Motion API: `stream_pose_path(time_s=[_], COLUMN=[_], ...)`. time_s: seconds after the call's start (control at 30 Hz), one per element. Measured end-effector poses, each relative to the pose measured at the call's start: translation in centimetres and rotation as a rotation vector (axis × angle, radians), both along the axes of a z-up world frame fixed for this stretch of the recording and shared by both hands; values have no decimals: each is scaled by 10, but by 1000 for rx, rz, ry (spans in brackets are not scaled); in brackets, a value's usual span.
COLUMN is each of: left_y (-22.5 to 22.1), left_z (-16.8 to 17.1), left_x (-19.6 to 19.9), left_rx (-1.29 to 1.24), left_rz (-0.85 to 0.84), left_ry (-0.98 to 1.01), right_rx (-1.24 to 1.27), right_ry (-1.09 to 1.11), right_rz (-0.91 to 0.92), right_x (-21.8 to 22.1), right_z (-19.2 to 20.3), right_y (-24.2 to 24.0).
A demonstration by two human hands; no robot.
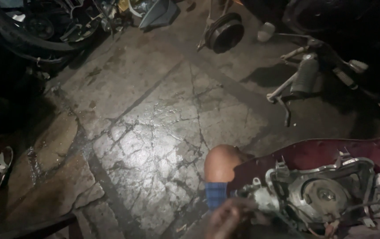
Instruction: Repair and reassemble the headlight assembly of a motorcycle using a screwdriver.
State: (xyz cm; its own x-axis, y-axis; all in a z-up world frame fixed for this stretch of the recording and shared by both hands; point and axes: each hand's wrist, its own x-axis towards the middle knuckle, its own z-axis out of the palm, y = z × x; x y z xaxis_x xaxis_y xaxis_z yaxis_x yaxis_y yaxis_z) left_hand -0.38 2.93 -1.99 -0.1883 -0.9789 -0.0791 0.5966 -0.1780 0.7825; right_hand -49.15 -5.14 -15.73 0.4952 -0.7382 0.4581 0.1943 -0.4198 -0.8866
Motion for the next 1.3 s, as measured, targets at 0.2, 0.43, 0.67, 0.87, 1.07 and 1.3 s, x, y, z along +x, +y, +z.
stream_pose_path(time_s=[0.2, 0.43, 0.67, 0.87, 1.07, 1.3], left_y=[1, 20, 32, 31, 4, -10], left_z=[-31, -85, -108, -111, -61, -13], left_x=[0, -32, -30, -13, -4, -19], left_rx=[-45, -355, -125, 62, 309, -67], left_rz=[25, 419, 495, 527, 282, 491], left_ry=[-126, -544, -405, -273, -609, -1008], right_rx=[-4, -15, -25, 207, 238, -20], right_ry=[54, 90, 112, -45, -136, 175], right_rz=[-33, -47, -34, -166, -139, -355], right_x=[-14, -3, 139, 235, 238, 243], right_z=[-83, -163, -70, 21, 25, 31], right_y=[-46, -41, -10, 45, 47, 47])
